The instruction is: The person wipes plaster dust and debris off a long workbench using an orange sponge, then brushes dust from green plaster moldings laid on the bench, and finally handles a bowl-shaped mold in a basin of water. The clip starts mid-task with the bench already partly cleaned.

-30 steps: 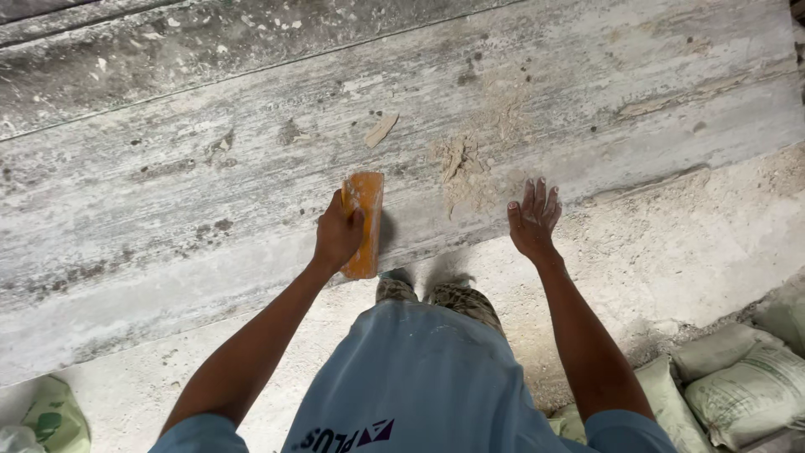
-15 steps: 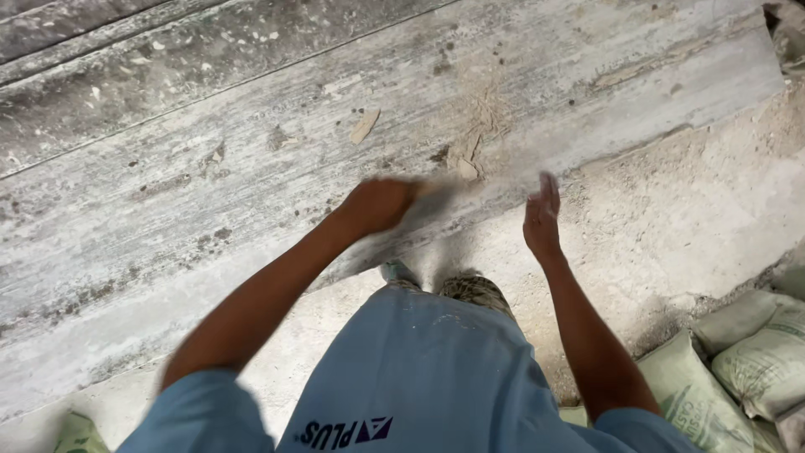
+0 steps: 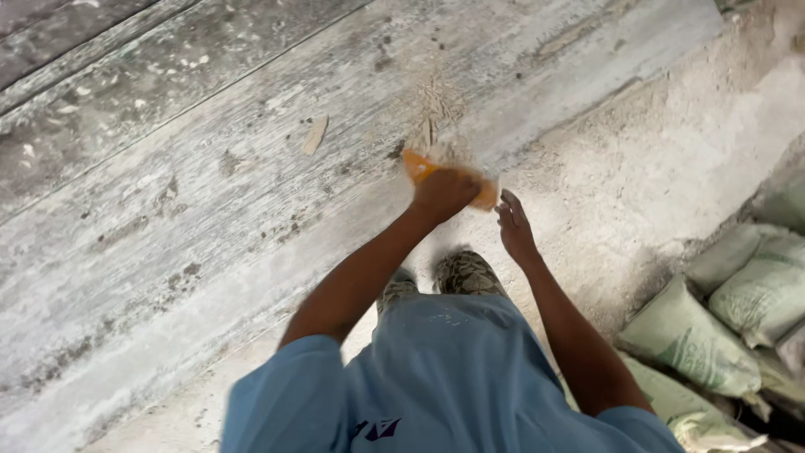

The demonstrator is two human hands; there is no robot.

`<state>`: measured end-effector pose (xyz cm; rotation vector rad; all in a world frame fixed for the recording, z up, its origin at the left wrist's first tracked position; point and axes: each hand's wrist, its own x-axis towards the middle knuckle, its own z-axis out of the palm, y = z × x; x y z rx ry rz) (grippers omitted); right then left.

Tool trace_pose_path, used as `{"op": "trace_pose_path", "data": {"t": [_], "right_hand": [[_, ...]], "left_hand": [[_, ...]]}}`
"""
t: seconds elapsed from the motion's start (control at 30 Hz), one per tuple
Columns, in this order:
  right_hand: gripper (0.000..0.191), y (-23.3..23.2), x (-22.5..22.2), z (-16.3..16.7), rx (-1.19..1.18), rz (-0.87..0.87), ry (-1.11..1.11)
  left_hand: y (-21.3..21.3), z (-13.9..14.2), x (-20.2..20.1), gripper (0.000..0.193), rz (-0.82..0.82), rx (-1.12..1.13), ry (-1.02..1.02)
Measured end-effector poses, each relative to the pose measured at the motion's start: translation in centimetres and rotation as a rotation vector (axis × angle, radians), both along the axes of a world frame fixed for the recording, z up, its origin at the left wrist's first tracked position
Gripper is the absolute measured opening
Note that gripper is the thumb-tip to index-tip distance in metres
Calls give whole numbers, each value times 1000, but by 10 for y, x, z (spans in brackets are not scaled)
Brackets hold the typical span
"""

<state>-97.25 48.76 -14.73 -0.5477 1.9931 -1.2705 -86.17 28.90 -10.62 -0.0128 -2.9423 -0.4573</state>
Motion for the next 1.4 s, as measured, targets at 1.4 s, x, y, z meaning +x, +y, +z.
{"op": "trace_pose_path", "data": {"t": [1.4], "right_hand": [[90,48,-280,-3,-266,-144,-745]], "left_hand": [[112,-19,-220,17,-211,-175,-121]]}}
